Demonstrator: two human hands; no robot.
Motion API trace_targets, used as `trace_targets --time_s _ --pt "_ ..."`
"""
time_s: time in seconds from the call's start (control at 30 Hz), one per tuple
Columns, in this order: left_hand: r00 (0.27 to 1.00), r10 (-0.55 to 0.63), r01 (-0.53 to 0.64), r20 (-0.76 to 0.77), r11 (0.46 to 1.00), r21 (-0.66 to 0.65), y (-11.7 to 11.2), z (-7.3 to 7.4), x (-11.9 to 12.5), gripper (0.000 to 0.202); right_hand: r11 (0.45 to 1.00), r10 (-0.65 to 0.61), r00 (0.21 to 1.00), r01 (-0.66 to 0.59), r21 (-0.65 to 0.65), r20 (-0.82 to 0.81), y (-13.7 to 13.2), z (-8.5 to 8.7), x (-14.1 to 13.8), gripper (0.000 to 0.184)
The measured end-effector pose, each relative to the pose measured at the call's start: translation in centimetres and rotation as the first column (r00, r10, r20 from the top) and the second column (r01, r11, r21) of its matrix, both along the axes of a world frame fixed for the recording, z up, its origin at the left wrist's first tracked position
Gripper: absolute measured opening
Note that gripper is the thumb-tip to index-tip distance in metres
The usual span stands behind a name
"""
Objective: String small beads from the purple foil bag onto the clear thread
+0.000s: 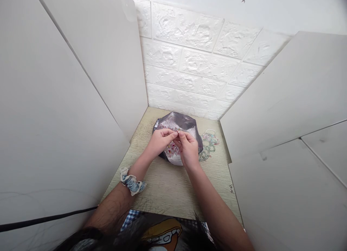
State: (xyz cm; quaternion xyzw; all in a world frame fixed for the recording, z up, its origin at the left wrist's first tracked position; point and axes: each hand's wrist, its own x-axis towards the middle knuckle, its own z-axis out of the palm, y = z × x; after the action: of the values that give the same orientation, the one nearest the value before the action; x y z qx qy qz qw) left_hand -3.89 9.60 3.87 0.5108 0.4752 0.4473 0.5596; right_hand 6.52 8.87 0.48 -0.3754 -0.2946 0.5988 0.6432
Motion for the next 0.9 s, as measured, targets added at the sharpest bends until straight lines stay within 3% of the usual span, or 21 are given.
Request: trace_targets --time_s 0.67,0.9 --pt "1.000 0.010 -0.010 0.010 1.000 -0.003 -0.01 -0.06 0.04 0.023 1.000 -0.007 0.999 0.007 0.017 0.042 -0.06 0.04 -0.05 0.017" --pt "0.998 -0.031 0.034 0.046 0.998 -0.061 -0.04 -0.14 -0.20 0.028 0.991 -0.065 0.951 0.026 0.130 0.304 -0.58 0.64 0.13 0.018"
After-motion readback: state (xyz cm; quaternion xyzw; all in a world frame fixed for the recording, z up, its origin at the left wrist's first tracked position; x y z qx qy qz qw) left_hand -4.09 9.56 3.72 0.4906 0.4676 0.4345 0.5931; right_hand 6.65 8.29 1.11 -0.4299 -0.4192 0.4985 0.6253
